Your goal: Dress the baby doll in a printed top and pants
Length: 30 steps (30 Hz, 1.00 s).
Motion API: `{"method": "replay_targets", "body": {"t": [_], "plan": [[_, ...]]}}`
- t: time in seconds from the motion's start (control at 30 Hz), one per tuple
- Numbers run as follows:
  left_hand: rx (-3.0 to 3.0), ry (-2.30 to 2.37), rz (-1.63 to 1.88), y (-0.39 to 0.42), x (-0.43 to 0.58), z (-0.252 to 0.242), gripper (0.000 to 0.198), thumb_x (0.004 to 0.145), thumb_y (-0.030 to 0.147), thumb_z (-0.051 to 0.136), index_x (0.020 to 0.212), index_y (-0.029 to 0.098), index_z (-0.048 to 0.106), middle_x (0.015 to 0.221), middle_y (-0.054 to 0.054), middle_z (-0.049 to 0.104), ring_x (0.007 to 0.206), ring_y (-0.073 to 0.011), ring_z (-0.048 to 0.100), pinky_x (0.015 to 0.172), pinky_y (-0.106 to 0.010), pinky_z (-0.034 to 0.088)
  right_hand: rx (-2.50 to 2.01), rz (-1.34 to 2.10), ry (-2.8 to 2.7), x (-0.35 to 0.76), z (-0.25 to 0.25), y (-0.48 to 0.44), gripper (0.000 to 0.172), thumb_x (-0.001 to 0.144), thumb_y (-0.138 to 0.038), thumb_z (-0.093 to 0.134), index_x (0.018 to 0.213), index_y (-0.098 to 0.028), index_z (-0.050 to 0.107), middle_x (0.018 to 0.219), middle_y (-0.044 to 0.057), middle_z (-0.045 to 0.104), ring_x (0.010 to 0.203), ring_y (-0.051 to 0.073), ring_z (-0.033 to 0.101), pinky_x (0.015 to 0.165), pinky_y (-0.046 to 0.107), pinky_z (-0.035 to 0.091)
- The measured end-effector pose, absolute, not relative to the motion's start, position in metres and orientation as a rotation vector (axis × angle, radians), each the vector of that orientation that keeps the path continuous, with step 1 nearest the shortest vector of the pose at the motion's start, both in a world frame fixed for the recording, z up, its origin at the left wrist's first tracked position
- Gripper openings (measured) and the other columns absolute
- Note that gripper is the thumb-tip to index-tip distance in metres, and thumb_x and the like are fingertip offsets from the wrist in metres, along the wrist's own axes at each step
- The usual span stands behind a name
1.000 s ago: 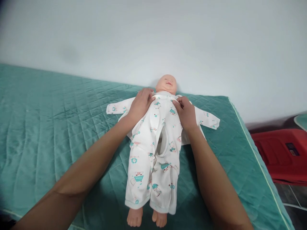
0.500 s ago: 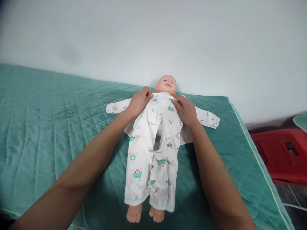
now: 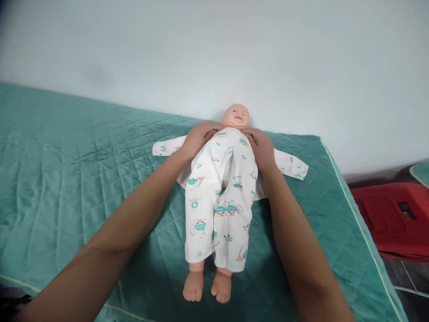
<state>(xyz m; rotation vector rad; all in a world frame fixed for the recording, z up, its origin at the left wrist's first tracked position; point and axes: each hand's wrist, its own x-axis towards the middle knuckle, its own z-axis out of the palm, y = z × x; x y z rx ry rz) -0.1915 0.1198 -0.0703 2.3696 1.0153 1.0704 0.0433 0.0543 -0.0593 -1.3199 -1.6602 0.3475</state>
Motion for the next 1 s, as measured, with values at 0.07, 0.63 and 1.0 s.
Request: {"method": "replay_targets", "body": {"t": [0.07, 0.63, 1.0], "plan": [[2.418, 1.027, 1.037, 0.113, -0.196, -0.072, 0.035, 0.1, 0.032, 0.042, 0.119, 0.03, 0.071, 0.116, -0.006, 0.071, 0.11, -0.0247, 0.062, 0.099, -0.04, 0.044, -1.294, 0.389, -1.713, 0.044, -0.06, 0.044, 0.03, 0.096, -0.04, 0.05, 0.112, -0.029, 0.074, 0.122, 0.003, 0.074, 0.116, 0.025, 0.065, 0.105, 0.046, 0.046], [2.487, 1.417, 1.058, 0.036, -0.224, -0.083, 0.033, 0.096, 0.027, 0.048, 0.126, 0.026, 0.063, 0.151, -0.011, 0.046, 0.14, -0.0333, 0.034, 0.113, -0.055, 0.032, -1.453, 0.318, -1.364, 0.047, -0.092, -0.026, 0.033, 0.085, -0.028, 0.055, 0.112, -0.021, 0.073, 0.117, 0.01, 0.074, 0.109, 0.025, 0.067, 0.102, 0.048, 0.051], [2.051, 1.156, 1.099, 0.037, -0.217, -0.083, 0.026, 0.088, 0.042, 0.052, 0.093, 0.02, 0.065, 0.098, -0.012, 0.071, 0.099, -0.0324, 0.065, 0.096, -0.051, 0.051, -1.379, 1.11, -1.053, 0.038, -0.066, -0.029, 0.031, 0.067, -0.048, 0.076, 0.085, -0.023, 0.073, 0.087, 0.005, 0.079, 0.086, 0.03, 0.072, 0.077, 0.045, 0.06]]}}
